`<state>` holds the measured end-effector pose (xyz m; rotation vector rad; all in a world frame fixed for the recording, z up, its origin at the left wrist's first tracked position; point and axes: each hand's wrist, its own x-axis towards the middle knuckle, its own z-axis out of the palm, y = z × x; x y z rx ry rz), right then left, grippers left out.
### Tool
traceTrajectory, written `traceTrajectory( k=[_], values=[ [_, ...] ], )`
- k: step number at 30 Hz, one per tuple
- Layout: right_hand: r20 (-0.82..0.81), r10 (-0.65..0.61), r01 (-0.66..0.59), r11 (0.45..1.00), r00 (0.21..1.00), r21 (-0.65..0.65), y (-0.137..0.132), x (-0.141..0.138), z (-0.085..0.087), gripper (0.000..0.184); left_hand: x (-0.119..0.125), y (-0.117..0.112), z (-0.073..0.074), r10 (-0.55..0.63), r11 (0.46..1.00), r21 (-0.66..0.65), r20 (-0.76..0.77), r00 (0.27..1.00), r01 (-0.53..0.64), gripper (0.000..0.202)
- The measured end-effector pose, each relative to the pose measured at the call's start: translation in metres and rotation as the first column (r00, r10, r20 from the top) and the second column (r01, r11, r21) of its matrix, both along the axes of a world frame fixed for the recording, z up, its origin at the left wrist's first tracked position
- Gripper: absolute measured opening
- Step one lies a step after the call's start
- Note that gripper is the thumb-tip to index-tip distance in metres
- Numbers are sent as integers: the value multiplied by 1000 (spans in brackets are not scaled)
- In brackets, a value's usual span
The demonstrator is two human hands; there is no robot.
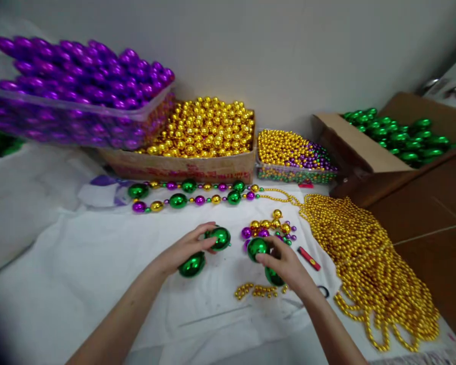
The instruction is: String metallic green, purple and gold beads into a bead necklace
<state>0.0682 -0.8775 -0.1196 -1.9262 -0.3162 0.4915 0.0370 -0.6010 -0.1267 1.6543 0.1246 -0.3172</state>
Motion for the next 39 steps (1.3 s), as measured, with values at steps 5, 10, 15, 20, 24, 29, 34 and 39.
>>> traceTrajectory(
  k=[5, 10, 15, 20, 24, 29, 34, 39],
  values=[
    [509, 57, 90, 961, 859, -260, -6, 68, 6, 59, 35, -53, -27, 48, 861, 482, 244, 969, -164, 51],
    [557, 296, -50, 909, 776, -413, 27, 129, 3, 55, 45, -78, -52, 181, 844, 446, 285, 941, -297, 46],
    [508, 484, -207, 837, 712, -507, 47, 155, -17, 52, 42, -87, -52, 295, 786, 448, 334, 895, -426, 48],
    [544, 445, -196, 869, 711, -454, 23, 146, -18, 52, 32, -104, -44, 300, 651, 595, 370, 879, -472, 54],
    [590, 283, -85, 937, 757, -340, -34, 114, -6, 34, 25, -112, -45, 367, 573, 624, 383, 848, -531, 57],
    [512, 268, -152, 954, 816, -258, -70, 21, -11, 12, 16, -117, -46, 287, 470, 737, 392, 874, -485, 54],
    [475, 609, -387, 783, 635, -487, -23, -62, -42, 12, 18, -119, -42, 205, 376, 837, 344, 916, -398, 55],
    [470, 634, -339, 750, 614, -568, -2, -72, -64, 14, 18, -116, -41, 167, 350, 843, 374, 912, -409, 63]
  ],
)
